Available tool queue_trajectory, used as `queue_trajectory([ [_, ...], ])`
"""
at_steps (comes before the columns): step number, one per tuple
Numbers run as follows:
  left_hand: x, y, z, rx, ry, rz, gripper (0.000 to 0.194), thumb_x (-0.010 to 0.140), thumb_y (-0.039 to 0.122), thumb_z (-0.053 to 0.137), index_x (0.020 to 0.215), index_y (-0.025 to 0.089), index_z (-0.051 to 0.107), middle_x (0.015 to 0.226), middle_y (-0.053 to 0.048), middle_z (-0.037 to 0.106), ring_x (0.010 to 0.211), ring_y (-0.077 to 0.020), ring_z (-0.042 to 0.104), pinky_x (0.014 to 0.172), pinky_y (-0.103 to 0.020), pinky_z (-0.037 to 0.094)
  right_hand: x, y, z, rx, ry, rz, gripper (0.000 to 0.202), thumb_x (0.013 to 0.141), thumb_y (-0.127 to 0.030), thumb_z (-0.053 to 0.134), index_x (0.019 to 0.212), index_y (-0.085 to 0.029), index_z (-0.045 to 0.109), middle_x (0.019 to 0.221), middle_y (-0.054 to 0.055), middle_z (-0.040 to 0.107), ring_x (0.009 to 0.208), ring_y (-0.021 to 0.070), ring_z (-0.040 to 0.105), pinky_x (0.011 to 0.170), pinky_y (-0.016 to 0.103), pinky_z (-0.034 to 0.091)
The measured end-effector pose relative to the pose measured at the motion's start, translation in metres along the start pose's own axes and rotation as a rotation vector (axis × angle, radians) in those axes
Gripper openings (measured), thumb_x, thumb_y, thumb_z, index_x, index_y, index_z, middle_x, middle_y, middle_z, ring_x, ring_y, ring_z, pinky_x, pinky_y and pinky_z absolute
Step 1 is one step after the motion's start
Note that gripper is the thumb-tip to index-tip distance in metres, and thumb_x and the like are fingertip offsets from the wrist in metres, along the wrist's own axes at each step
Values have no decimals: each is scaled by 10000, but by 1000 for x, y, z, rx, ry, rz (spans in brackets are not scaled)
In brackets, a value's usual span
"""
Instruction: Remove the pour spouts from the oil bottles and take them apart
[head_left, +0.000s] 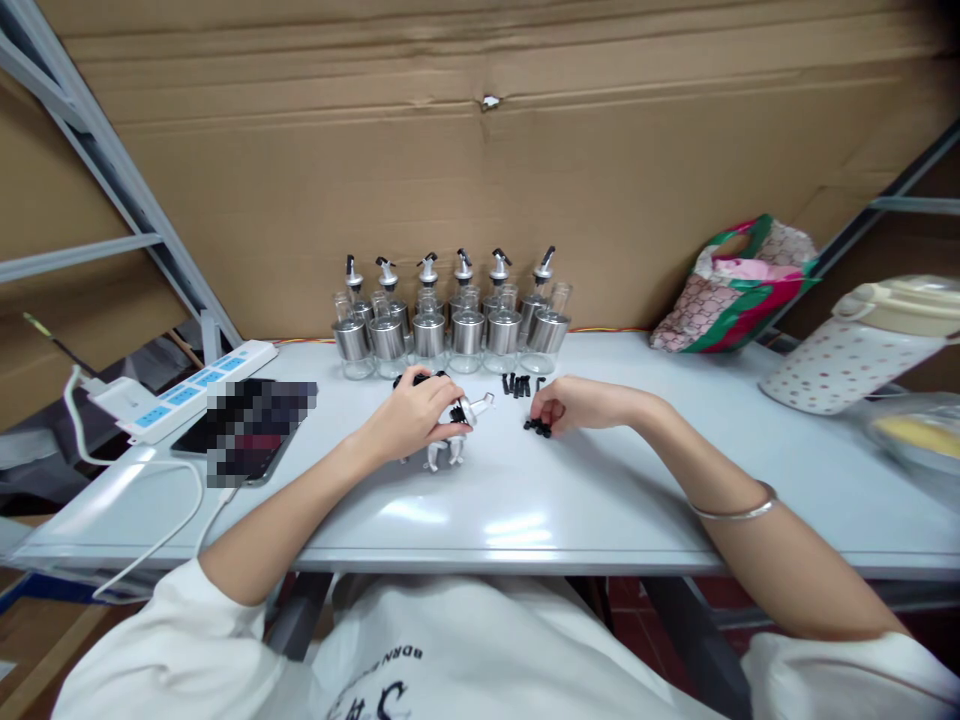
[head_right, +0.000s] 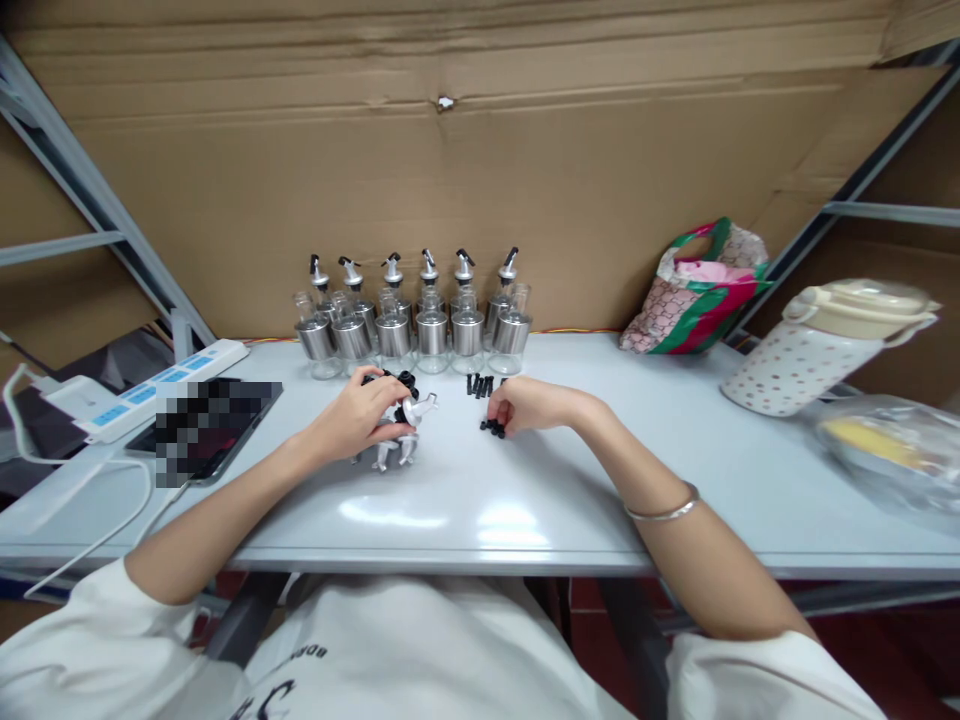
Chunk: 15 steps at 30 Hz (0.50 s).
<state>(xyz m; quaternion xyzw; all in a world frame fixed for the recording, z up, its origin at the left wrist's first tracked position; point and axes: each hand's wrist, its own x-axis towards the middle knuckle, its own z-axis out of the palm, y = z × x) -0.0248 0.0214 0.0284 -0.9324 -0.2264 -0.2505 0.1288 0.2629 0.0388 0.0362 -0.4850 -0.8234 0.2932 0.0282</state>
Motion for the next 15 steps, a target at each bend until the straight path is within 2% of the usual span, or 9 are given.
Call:
queue_trajectory([
  [5, 0, 0, 0, 3, 19, 16, 395, 911, 493, 415, 1010, 126, 524, 911, -94, 662, 866, -202, 613, 881, -370, 347, 1, -5, 2, -62, 17, 15, 294, 583, -144, 673, 876, -167, 697, 705, 9, 671, 650, 169, 611, 588, 263, 473],
  [10, 0, 0, 0, 25, 59, 40, 393, 916, 489, 401, 996, 122, 517, 886, -86, 661, 837, -197, 613, 869, -360, 352, -2, -7, 0, -70, 2, 10, 294, 603, -115, 622, 887, -159, 684, 735, 19, 669, 678, 175, 618, 617, 269, 475],
  [15, 0, 0, 1, 23, 37, 33, 389, 914, 491, 407, 996, 128, 520, 900, -87, 664, 842, -199, 613, 865, -360, 359, -9, -11, -3, -4, -53, -35, 455, 590, -149, 649, 1044, -169, 626, 865, 38, 662, 766, 184, 622, 685, 279, 492],
])
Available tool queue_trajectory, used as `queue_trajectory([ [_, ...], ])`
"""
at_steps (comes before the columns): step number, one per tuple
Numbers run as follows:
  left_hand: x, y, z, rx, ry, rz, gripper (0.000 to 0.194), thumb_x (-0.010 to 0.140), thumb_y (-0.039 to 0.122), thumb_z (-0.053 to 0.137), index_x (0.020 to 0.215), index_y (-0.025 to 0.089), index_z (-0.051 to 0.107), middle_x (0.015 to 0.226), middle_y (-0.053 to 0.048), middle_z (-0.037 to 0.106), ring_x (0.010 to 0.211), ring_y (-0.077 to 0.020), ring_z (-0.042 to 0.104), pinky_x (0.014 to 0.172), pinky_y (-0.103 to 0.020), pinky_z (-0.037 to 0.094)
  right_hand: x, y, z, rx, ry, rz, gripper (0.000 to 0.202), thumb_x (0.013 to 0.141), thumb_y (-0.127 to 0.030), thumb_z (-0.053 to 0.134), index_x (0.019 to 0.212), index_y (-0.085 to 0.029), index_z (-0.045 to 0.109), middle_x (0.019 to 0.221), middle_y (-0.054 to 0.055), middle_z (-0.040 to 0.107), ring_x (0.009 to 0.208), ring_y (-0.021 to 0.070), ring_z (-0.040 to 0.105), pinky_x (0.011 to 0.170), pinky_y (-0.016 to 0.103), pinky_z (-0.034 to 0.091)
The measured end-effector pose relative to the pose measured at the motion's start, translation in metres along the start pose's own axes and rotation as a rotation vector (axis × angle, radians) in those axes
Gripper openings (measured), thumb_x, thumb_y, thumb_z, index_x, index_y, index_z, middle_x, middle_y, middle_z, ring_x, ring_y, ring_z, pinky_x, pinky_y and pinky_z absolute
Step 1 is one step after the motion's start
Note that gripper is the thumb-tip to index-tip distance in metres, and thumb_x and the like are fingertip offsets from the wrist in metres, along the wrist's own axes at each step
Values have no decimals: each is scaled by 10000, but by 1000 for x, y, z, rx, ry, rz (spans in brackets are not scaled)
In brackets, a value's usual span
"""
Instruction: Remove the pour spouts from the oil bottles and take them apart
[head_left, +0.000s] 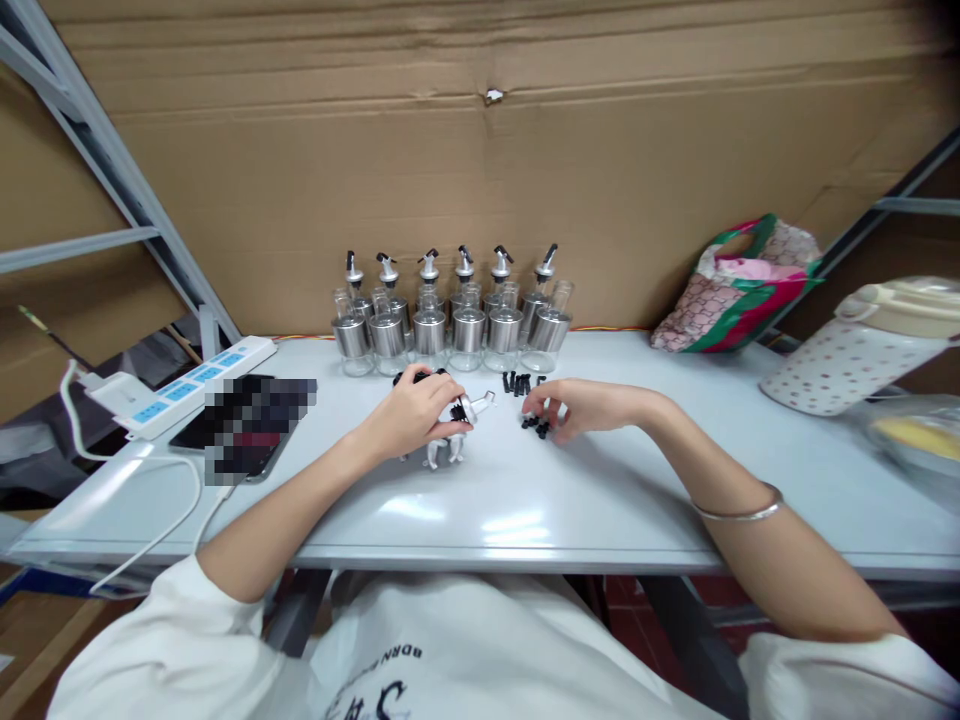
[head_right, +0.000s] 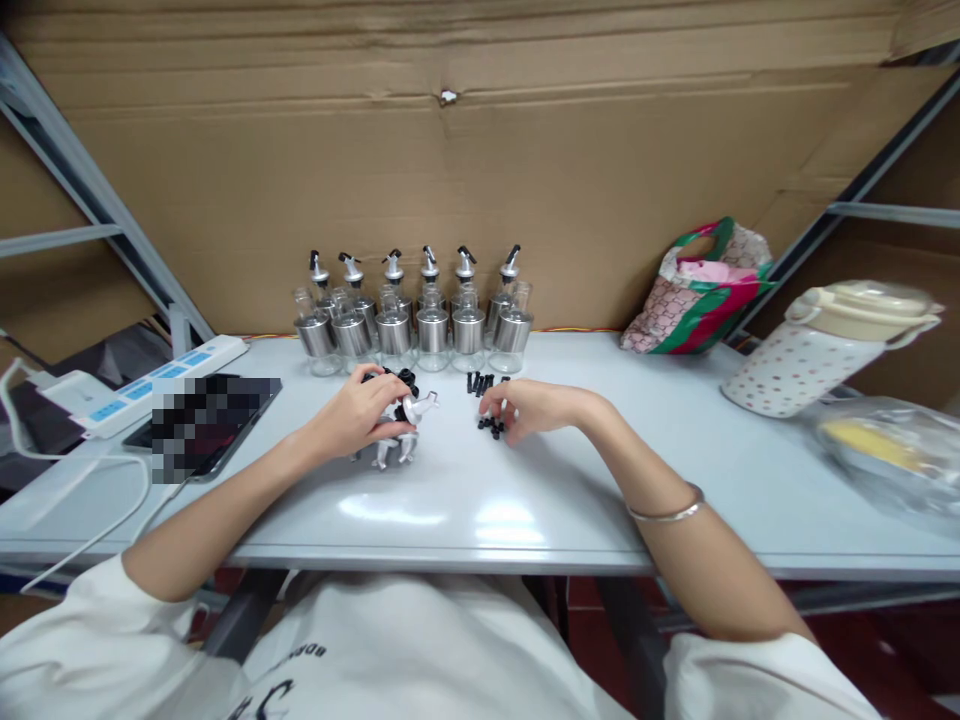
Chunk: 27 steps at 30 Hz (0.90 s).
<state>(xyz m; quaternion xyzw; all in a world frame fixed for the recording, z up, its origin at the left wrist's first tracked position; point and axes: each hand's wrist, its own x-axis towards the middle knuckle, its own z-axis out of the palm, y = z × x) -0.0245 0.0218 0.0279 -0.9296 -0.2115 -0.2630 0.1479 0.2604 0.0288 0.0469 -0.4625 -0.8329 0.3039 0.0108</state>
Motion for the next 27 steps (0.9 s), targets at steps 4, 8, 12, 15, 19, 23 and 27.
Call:
queue_trajectory([
  [4, 0, 0, 0, -12, -37, -32, 393, 910, 500, 414, 1006, 136, 528, 928, -97, 667, 870, -203, 612, 874, -366, 362, 3, -4, 3, -5, -5, -22, 457, 604, -180, 654, 1059, -173, 616, 831, 28, 643, 735, 178, 605, 675, 287, 486],
  [8, 0, 0, 1, -20, -40, -37, 390, 911, 501, 412, 1000, 140, 529, 921, -95, 666, 869, -203, 614, 871, -362, 365, 7, -5, 6, -16, 23, -16, 408, 616, -191, 658, 1023, -190, 637, 833, 26, 650, 747, 183, 607, 673, 285, 480],
  [12, -1, -1, 1, -13, -28, -22, 395, 911, 503, 406, 997, 137, 526, 911, -92, 663, 860, -202, 614, 870, -362, 364, 7, -5, 8, -30, 25, -39, 397, 628, -245, 684, 1019, -191, 647, 888, 34, 650, 742, 175, 598, 668, 278, 473],
  [15, -1, -1, 1, -14, -28, -18, 388, 909, 496, 417, 1000, 134, 522, 911, -89, 661, 859, -202, 612, 871, -361, 362, 8, -6, 9, -44, 34, -97, 320, 653, -255, 669, 964, -179, 676, 896, 44, 648, 745, 172, 587, 687, 283, 468],
  [19, -1, -1, 1, -23, -52, -36, 383, 905, 496, 430, 1008, 139, 524, 923, -90, 661, 869, -200, 610, 880, -360, 361, 10, -5, 10, -56, 55, -110, 254, 658, -227, 645, 900, -175, 701, 864, 43, 656, 734, 176, 585, 690, 293, 465],
  [23, -1, 0, 0, -20, -50, -31, 391, 908, 497, 422, 1008, 135, 532, 926, -99, 664, 876, -204, 611, 875, -360, 364, 10, -2, 9, -79, 53, -102, 259, 657, -185, 628, 907, -180, 696, 837, 33, 657, 733, 174, 590, 687, 288, 468],
  [27, 0, -1, 0, -1, -32, -13, 407, 918, 497, 387, 1008, 127, 531, 910, -95, 665, 860, -197, 614, 867, -351, 366, 5, -3, 5, -54, 35, -81, 319, 646, -213, 666, 963, -177, 665, 884, 40, 665, 743, 175, 607, 682, 280, 475],
])
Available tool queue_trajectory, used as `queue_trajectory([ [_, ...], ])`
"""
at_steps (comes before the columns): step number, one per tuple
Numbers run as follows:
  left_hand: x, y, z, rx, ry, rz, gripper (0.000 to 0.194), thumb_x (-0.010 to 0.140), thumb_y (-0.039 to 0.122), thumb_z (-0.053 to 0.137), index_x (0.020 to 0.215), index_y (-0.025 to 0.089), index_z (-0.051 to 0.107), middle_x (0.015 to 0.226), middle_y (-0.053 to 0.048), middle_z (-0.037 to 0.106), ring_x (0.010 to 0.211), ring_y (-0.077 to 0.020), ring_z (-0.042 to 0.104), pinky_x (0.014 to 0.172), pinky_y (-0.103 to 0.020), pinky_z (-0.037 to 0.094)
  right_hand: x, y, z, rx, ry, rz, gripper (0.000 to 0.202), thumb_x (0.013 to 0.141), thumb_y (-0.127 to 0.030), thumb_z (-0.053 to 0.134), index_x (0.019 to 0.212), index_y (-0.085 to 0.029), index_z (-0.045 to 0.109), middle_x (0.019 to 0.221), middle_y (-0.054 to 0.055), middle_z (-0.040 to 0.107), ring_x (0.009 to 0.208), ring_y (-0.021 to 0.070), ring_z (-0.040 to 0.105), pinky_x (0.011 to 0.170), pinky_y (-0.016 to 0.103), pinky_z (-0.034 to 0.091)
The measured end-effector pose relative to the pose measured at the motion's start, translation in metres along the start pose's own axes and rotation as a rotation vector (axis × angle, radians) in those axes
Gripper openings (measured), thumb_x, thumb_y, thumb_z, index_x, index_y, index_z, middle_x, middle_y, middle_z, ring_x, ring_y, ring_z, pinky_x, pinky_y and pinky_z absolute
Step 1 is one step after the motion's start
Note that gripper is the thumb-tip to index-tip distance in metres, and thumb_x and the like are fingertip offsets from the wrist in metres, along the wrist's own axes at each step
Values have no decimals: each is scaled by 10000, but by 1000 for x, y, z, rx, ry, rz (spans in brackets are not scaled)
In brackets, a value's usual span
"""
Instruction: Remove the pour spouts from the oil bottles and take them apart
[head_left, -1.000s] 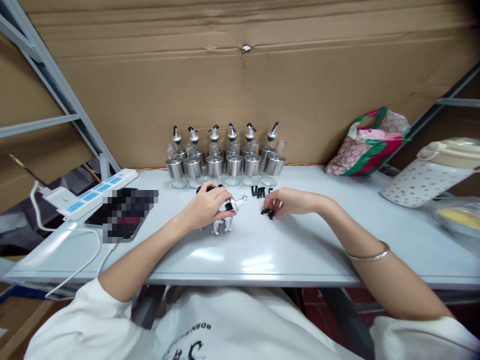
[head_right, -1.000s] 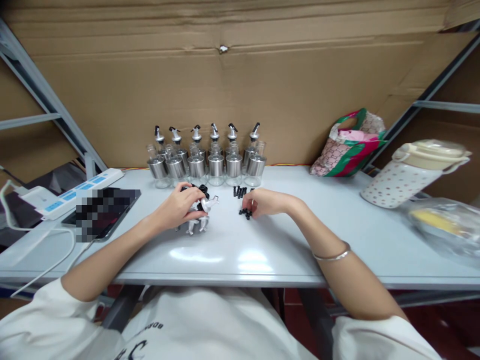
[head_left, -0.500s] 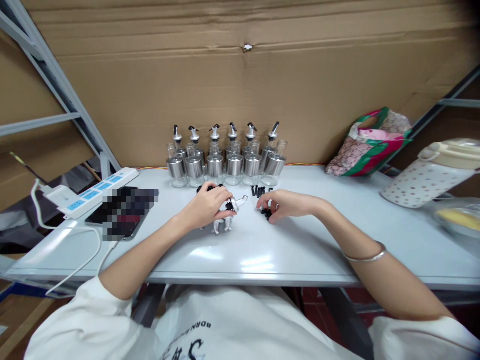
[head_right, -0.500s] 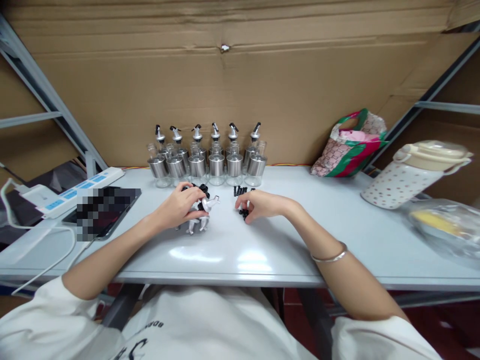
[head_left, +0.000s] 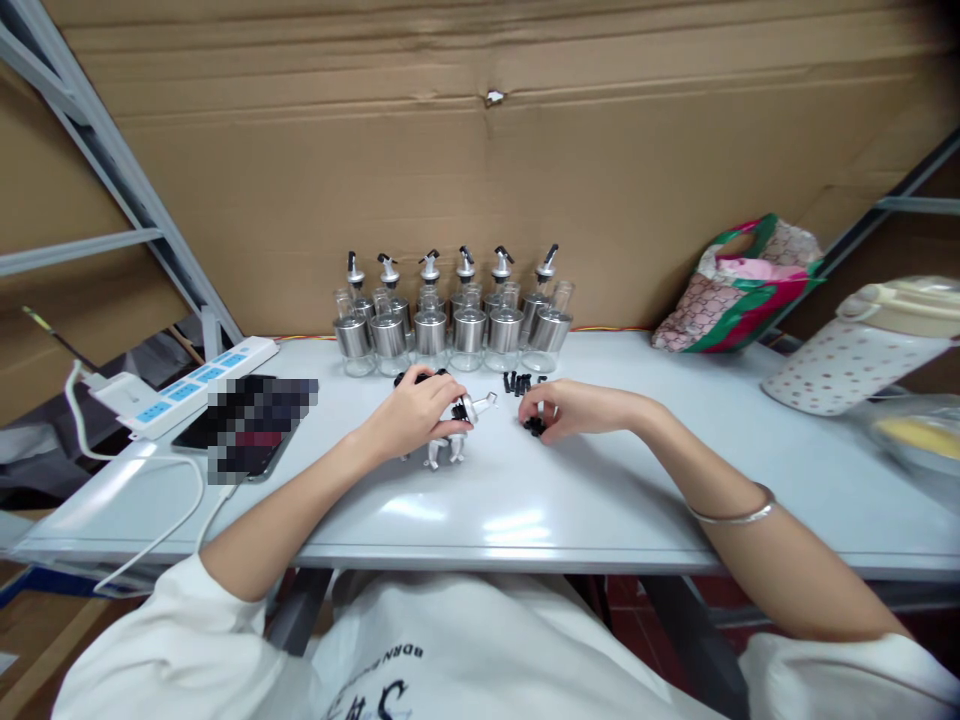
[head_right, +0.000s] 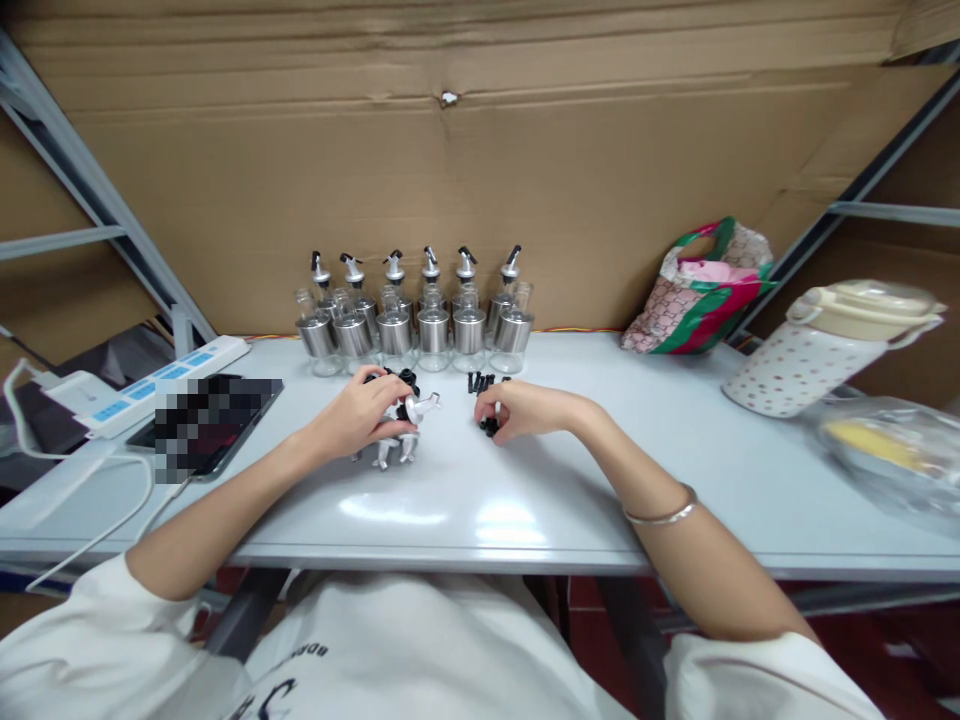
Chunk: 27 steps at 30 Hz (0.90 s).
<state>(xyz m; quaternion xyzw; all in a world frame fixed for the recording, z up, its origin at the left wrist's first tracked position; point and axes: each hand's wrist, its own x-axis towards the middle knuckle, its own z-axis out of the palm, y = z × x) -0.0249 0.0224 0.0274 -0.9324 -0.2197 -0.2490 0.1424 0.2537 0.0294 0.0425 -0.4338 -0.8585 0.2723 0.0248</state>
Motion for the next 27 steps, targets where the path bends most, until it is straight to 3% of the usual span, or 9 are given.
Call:
queue_trajectory([
  [3, 0, 0, 1, 29, 8, 20, 405, 932, 474, 353, 1016, 120, 532, 906, -96, 664, 867, -196, 615, 865, -346, 363, -3, -6, -3, -31, 48, 7, 390, 679, -352, 698, 1013, -160, 636, 880, 60, 653, 731, 188, 605, 650, 289, 465],
  [8, 1, 2, 1, 52, -8, 26, 389, 949, 436, 325, 989, 123, 552, 885, -91, 660, 847, -190, 607, 876, -348, 356, -1, -26, 6, -137, 458, -260, 535, 803, -531, 599, 1177, -150, 553, 940, 98, 614, 792, 202, 572, 705, 308, 458],
  [11, 2, 5, -1, 39, -18, 23, 383, 965, 405, 294, 934, 127, 555, 823, -65, 644, 782, -171, 589, 879, -341, 356, 3, -37, 18, -278, 588, -452, 390, 896, -472, 497, 1126, -169, 584, 953, 102, 625, 814, 198, 579, 724, 300, 443],
  [14, 4, 8, -4, 7, -31, 10, 381, 972, 395, 272, 889, 137, 541, 796, -50, 625, 745, -160, 564, 867, -333, 360, 5, -42, 27, -472, 663, -534, 301, 956, -380, 406, 1039, -177, 611, 911, 92, 655, 810, 197, 587, 707, 297, 413],
  [20, 7, 10, -9, -133, -64, -45, 313, 974, 369, 296, 923, 154, 518, 864, -52, 614, 815, -169, 540, 833, -320, 372, 9, -42, 27, -796, 857, -644, 274, 984, -271, 348, 905, -147, 579, 680, 40, 597, 607, 156, 484, 631, 289, 335],
  [23, 9, 12, -12, -193, -73, -63, 306, 976, 365, 292, 941, 156, 513, 885, -58, 615, 847, -176, 534, 844, -325, 371, 10, -44, 24, -866, 964, -738, 310, 992, -293, 321, 851, -144, 553, 661, 35, 584, 597, 159, 454, 632, 299, 305],
  [27, 13, 16, -15, -250, -72, -85, 317, 979, 369, 278, 939, 159, 512, 865, -53, 616, 844, -174, 538, 843, -323, 375, 8, -49, 22, -894, 1051, -749, 424, 1005, -344, 239, 767, -160, 537, 600, 23, 561, 554, 157, 407, 616, 311, 269],
])
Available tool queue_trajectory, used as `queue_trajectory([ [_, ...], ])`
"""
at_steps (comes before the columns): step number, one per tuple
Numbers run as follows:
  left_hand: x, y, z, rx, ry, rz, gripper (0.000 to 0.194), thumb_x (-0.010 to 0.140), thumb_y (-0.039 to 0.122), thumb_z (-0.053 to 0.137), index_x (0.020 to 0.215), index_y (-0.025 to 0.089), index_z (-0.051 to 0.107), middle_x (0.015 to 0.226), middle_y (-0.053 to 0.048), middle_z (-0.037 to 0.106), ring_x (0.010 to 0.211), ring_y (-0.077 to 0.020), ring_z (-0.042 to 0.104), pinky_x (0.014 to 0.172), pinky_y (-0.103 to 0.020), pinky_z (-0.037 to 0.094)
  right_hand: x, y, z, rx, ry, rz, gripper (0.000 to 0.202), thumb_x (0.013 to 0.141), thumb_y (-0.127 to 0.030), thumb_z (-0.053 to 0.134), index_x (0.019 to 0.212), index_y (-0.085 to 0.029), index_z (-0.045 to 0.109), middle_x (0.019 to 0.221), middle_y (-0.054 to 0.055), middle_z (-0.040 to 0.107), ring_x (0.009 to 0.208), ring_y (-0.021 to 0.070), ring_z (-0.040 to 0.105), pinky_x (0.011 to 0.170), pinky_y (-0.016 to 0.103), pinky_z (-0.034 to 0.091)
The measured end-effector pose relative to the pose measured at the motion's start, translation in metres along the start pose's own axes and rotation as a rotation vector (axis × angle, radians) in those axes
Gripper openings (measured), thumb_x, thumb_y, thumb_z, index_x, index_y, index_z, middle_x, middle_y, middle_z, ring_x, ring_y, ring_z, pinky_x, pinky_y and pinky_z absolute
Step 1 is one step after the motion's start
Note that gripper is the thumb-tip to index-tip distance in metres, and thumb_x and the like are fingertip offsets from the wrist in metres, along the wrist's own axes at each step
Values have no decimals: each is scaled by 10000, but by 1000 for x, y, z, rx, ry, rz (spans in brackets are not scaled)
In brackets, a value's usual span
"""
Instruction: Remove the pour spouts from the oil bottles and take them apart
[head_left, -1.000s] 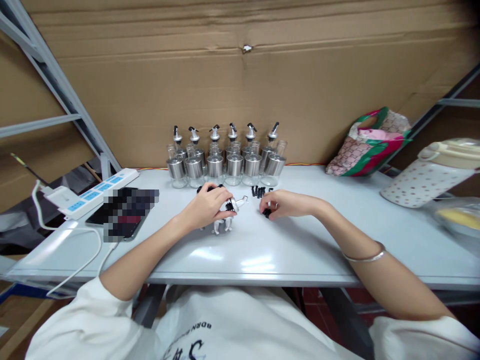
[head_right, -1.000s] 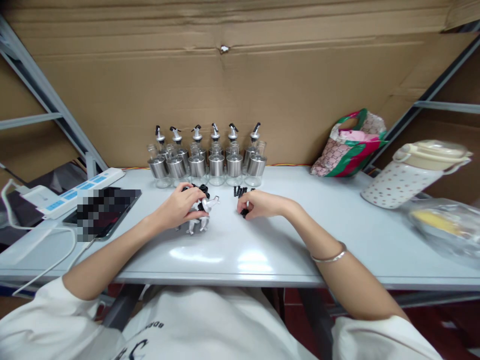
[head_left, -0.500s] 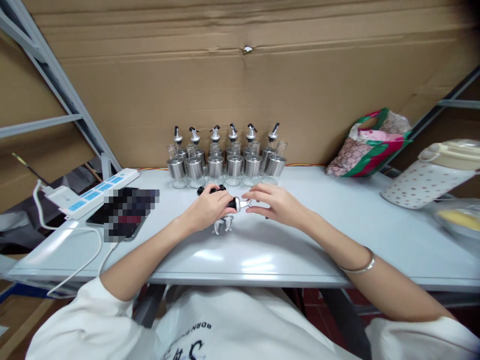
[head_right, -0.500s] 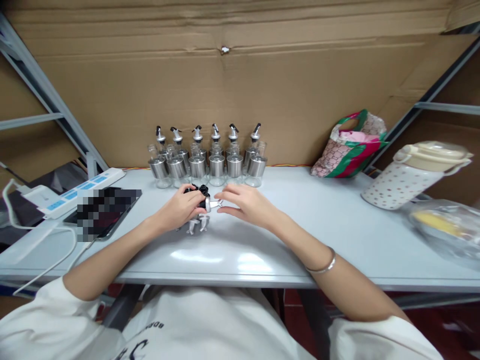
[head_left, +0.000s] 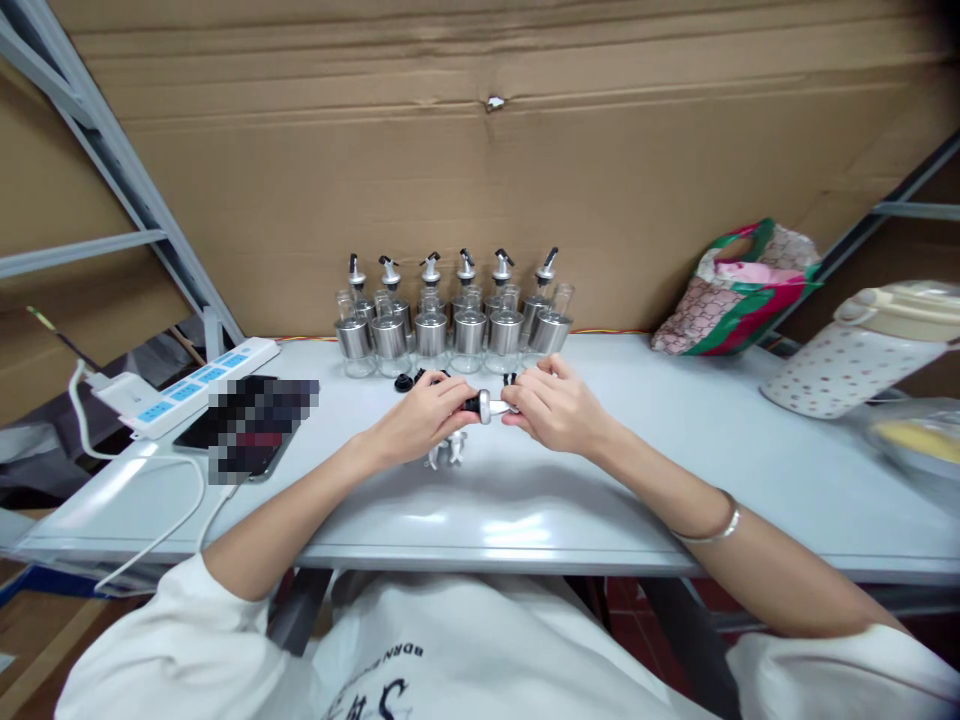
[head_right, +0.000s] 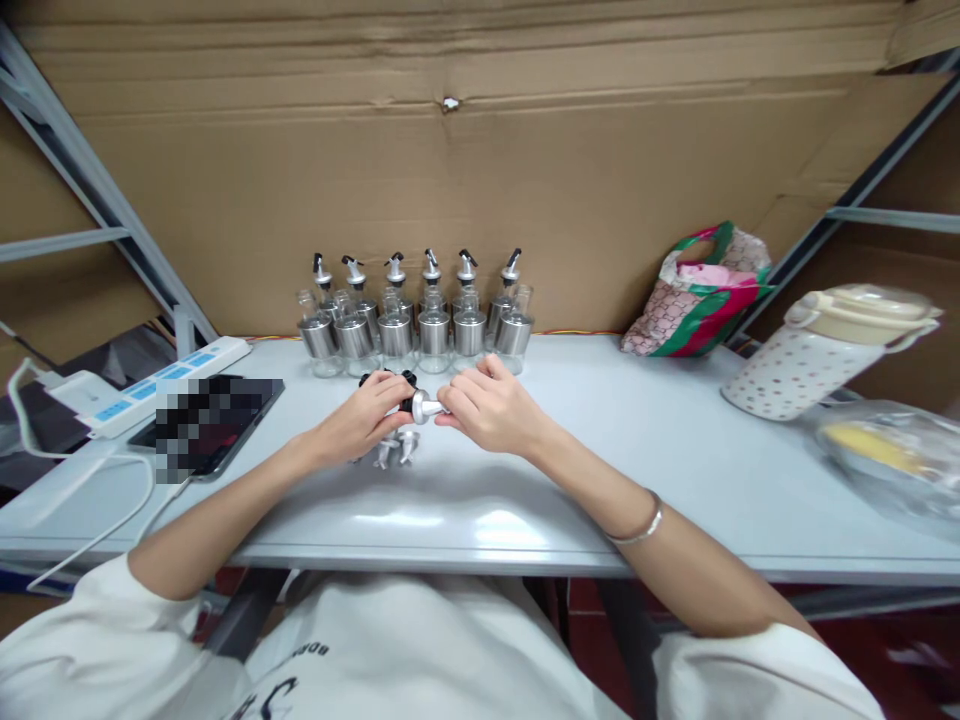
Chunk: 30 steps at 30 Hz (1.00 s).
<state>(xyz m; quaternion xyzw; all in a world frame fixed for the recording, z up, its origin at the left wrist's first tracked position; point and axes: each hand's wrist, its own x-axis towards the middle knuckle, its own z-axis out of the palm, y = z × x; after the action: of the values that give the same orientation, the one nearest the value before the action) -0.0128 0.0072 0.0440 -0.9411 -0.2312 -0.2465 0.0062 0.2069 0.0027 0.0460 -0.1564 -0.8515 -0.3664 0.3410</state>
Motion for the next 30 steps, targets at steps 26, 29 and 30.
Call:
queue_trajectory([
  [26, 0, -12, -15, 576, 353, 372, 157, 941, 314, 466, 911, 171, 524, 765, 5, 678, 679, -110, 595, 826, -307, 385, 18, -26, -7, 1594, -365, 1246, 535, 845, -659, 397, 543, -223, 321, 443, -97, 191, 398, 69, 194, 421, 243, 185],
  [29, -1, -13, -16, 611, 373, 389, 138, 930, 307, 491, 916, 181, 544, 774, 5, 687, 718, -121, 610, 835, -329, 368, 19, -27, -9, 1772, -354, 1367, 515, 842, -615, 458, 545, -222, 307, 434, -114, 154, 397, 61, 163, 414, 231, 201],
  [30, -1, -13, -17, 615, 382, 391, 129, 926, 304, 500, 921, 186, 551, 780, 6, 691, 738, -125, 615, 843, -336, 360, 19, -27, -9, 1809, -367, 1396, 511, 844, -606, 468, 549, -222, 304, 430, -118, 146, 391, 58, 164, 421, 231, 221],
])
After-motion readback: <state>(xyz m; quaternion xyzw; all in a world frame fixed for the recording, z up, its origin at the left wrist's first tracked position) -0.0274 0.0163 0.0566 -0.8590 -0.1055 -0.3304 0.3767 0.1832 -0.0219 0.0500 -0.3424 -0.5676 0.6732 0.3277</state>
